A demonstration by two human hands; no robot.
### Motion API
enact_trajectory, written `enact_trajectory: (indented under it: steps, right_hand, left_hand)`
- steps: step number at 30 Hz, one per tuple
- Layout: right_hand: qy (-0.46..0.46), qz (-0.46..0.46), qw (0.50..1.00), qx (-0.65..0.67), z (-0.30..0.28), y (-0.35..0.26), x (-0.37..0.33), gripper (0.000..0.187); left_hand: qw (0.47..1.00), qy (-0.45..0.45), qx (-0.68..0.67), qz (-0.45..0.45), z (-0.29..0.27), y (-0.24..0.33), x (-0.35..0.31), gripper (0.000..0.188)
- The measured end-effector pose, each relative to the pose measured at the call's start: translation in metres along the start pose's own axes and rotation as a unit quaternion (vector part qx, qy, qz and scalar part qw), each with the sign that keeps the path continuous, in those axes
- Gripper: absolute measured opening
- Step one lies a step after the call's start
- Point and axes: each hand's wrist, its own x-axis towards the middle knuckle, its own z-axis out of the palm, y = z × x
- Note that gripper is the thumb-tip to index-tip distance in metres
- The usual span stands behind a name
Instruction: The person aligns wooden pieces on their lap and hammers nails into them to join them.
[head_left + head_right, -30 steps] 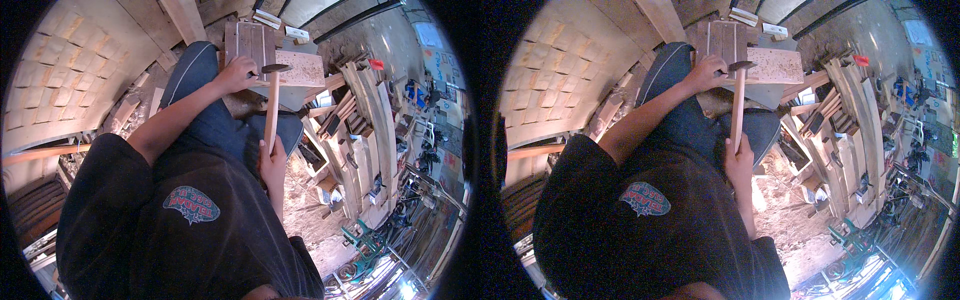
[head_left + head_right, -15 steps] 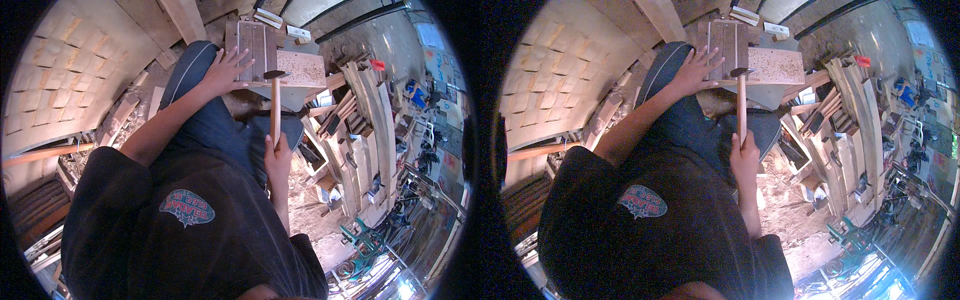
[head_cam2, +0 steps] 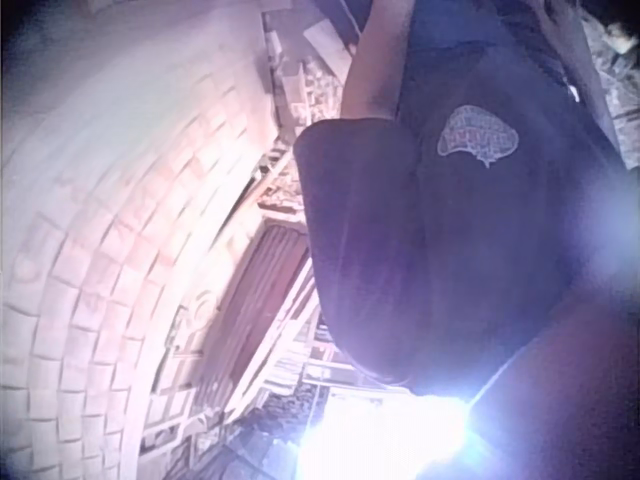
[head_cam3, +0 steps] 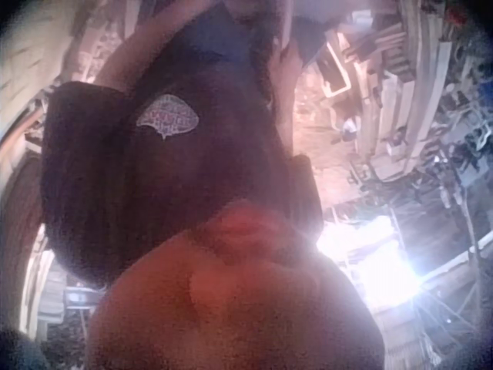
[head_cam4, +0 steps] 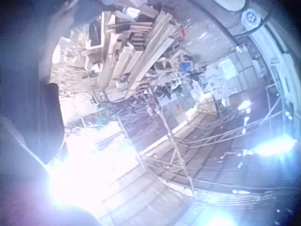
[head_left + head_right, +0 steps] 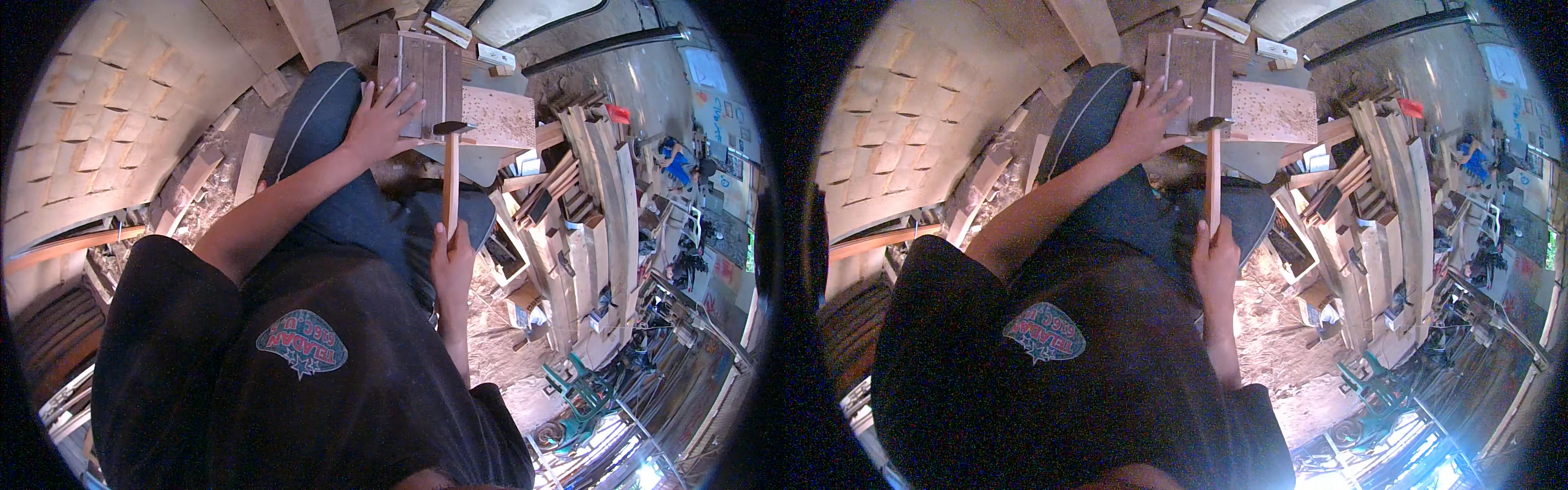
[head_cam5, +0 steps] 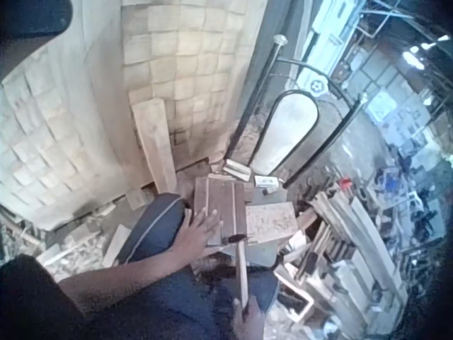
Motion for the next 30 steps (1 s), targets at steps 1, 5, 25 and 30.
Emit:
enact_trajectory:
  steps: [1, 5, 25, 30]
  right_hand:
    - [0.003, 0.002, 1.000, 0.004, 0.001, 0.000, -0.001, 0.028]
    - [-0.017, 0.010, 1.000, -0.010, 0.002, 0.000, 0.000, 0.028]
    - [0.004, -0.011, 1.000, -0.021, 0.004, 0.004, 0.000, 0.027]
    - [0.031, -0.001, 0.996, 0.079, -0.008, -0.021, -0.009, 0.023]
  left_hand:
    - [1.000, 0.001, -0.008, 0.004, 0.001, 0.000, 0.000, 0.081]
    - [1.000, 0.007, -0.027, 0.007, 0.005, -0.003, -0.003, 0.080]
    - [0.998, 0.026, -0.055, 0.005, 0.005, -0.001, -0.003, 0.075]
    - [0.997, 0.038, -0.063, 0.008, 0.006, -0.001, -0.004, 0.075]
